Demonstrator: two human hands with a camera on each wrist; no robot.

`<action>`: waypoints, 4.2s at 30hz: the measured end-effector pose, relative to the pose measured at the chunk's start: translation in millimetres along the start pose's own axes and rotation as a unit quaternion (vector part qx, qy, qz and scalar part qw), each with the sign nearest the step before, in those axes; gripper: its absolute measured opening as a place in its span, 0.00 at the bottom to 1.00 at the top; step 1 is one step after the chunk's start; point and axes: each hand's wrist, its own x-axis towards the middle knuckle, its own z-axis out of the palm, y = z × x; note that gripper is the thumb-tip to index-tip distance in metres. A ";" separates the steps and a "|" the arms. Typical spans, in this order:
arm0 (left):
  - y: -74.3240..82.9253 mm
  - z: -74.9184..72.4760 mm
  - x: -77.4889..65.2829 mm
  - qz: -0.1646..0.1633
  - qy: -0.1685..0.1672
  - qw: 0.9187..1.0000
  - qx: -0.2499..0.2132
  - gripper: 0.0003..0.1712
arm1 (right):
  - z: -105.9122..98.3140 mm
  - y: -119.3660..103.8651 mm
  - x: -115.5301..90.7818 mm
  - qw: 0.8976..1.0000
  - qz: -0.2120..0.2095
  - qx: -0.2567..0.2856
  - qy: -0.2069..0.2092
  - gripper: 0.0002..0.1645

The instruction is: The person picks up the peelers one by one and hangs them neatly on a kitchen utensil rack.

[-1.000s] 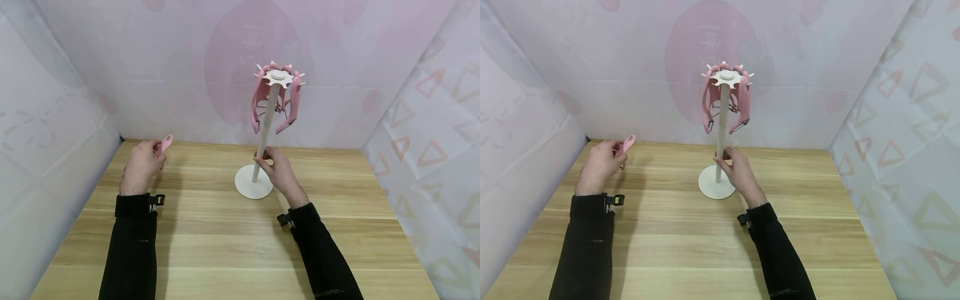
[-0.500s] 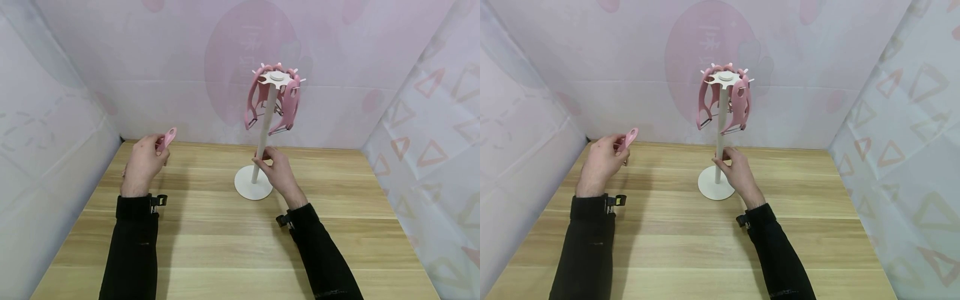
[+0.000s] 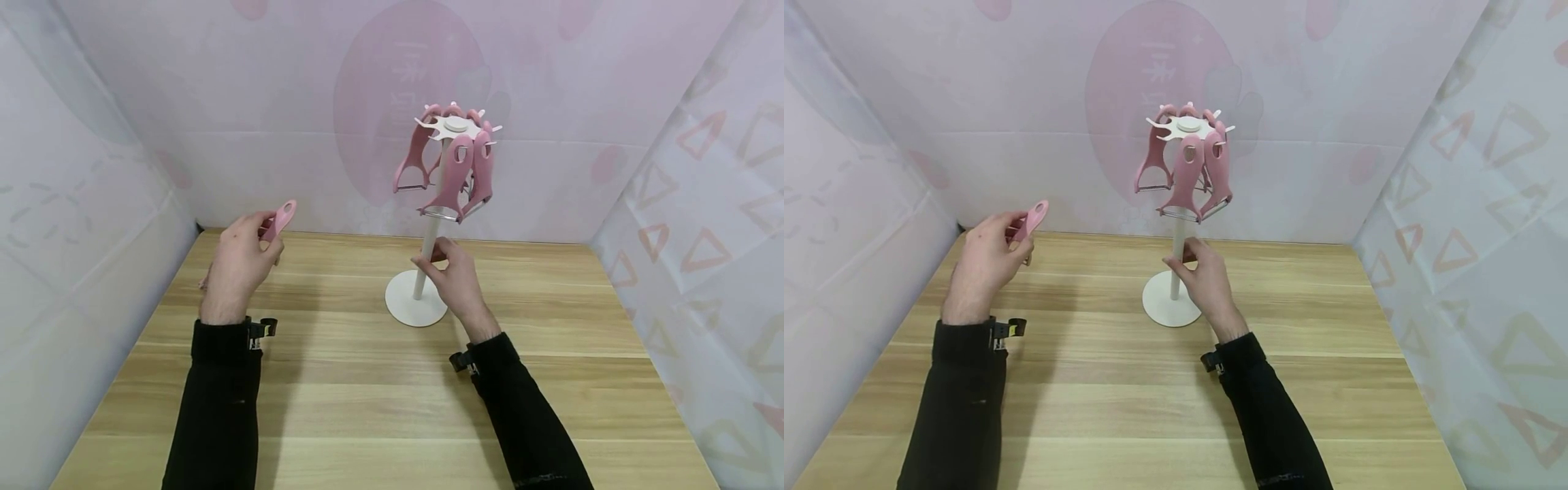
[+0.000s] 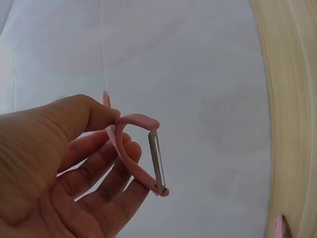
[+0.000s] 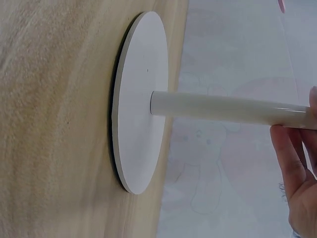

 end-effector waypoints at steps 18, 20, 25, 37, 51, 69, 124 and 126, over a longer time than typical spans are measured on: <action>38.0 -4.7 -7.1 0.055 0.033 0.997 -0.048 0.27 | -13.0 9.8 5.5 0.995 -0.004 0.048 -0.091 0.18; 42.3 -4.5 -7.8 0.063 0.035 0.996 -0.056 0.27 | -15.3 10.8 6.0 0.992 -0.011 0.066 -0.109 0.17; 52.0 -2.0 -7.7 0.086 0.039 0.992 -0.084 0.27 | -19.1 11.2 6.1 0.984 -0.019 0.107 -0.139 0.18; 81.9 3.1 -10.3 0.127 0.039 0.985 -0.114 0.26 | -24.1 -12.0 0.7 0.987 0.008 0.080 -0.140 0.17; 113.2 3.4 -6.3 0.155 0.055 0.976 -0.141 0.26 | -25.7 -26.4 -1.4 0.989 -0.008 0.067 -0.131 0.14; 149.9 -3.4 2.3 0.192 0.086 0.961 -0.177 0.25 | -27.8 -32.7 -3.4 0.989 -0.019 0.068 -0.130 0.15; 207.3 -6.6 34.8 0.245 0.071 0.945 -0.206 0.24 | -27.4 -29.0 0.3 0.989 -0.008 0.061 -0.133 0.13; 207.1 -4.7 35.5 0.245 0.068 0.944 -0.212 0.24 | -27.4 -28.4 0.2 0.989 -0.007 0.060 -0.133 0.13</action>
